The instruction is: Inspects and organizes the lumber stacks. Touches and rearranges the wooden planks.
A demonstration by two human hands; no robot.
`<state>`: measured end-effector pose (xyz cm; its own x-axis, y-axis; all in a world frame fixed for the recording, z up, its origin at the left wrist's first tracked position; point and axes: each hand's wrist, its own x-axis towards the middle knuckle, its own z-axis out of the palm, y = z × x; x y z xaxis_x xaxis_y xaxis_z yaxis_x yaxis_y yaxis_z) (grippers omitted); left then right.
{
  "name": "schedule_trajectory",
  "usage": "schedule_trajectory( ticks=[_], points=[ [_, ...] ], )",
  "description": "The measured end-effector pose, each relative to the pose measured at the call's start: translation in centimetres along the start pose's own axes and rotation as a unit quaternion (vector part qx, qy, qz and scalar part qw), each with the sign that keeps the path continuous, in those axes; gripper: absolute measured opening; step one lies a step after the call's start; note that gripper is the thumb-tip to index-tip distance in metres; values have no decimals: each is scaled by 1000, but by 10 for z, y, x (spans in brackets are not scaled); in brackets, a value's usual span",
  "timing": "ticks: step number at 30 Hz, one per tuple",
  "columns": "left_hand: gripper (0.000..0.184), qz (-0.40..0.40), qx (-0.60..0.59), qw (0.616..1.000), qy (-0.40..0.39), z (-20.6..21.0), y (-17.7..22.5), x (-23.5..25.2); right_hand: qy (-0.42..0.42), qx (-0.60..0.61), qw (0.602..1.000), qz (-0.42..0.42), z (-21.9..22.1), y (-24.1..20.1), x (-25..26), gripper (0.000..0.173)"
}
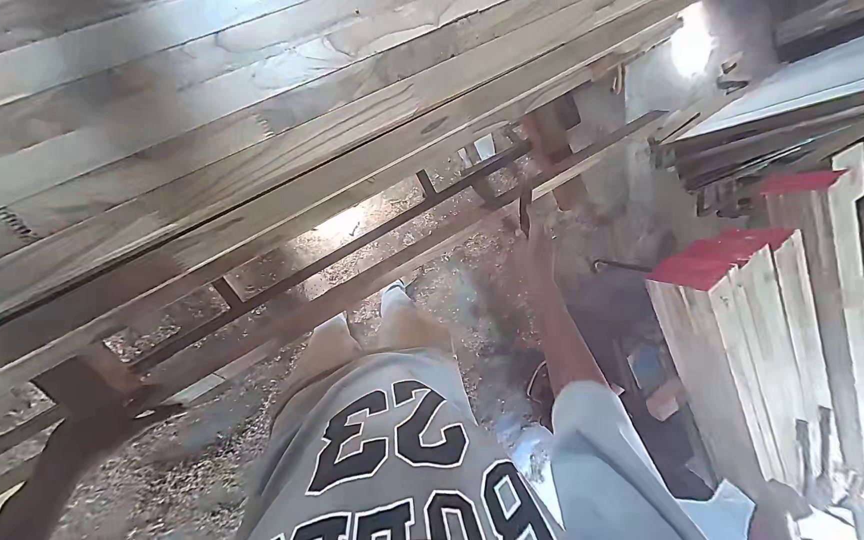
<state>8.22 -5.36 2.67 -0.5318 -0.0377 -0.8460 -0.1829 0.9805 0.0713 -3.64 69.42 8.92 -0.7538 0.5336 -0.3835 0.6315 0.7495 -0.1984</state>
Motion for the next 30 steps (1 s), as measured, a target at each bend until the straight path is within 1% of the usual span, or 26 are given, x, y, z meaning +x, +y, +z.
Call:
schedule_trajectory(
  ticks=[1, 2, 3, 4, 6, 8, 10, 12, 15, 17, 20, 22, 23, 26, 28, 30],
  points=[
    [82, -15, 13, 1000, 9, 5, -4, -1, 13, -6, 1000, -15, 12, 7, 12, 60],
    [87, -21, 20, 999, 23, 10, -8, -1, 5, -18, 1000, -21, 22, 13, 19, 62],
    [85, -16, 21, 999, 38, 10, -6, -1, -12, -36, 999, -17, 27, 16, 19, 62],
    [78, -12, 20, 998, 57, 8, 1, -2, -29, -47, 998, -6, 27, 19, 15, 63],
    [70, -6, 35, 996, 86, 3, 16, -10, -52, -62, 997, 13, 21, 31, -1, 61],
    [67, 1, 33, 992, 121, 8, 25, -20, -60, -55, 997, 12, 8, 51, -11, 56],
    [68, 5, 20, 985, 170, 22, 29, -30, -54, -31, 998, 25, -5, 66, -4, 54],
    [68, 18, 14, 972, 233, 37, 28, -34, -52, -10, 998, 40, -18, 58, 14, 51],
    [64, 31, 25, 956, 290, 56, 30, -35, -86, -57, 993, 60, -33, 22, 24, 42],
    [59, 23, 12, 949, 315, 59, 38, -40, -127, -102, 985, 63, -33, -7, 14, 40],
    [63, 36, 12, 934, 356, 69, 40, -38, -165, -106, 980, 41, -17, -32, -24, 35],
    [65, 31, 3, 935, 354, 71, 39, -37, -192, -80, 978, 23, -17, -33, -44, 31],
    [65, 24, 0, 937, 349, 71, 40, -38, -194, -70, 978, 18, -21, -30, -49, 33],
    [58, 17, -2, 943, 333, 69, 40, -39, -143, -73, 987, 20, -25, -10, -48, 44],
    [57, 20, -12, 943, 331, 67, 43, -41, -107, -105, 989, 0, -17, 5, -32, 46],
    [56, 16, -22, 945, 326, 63, 49, -43, -102, -118, 988, -5, -6, 15, -24, 47]
  ],
)
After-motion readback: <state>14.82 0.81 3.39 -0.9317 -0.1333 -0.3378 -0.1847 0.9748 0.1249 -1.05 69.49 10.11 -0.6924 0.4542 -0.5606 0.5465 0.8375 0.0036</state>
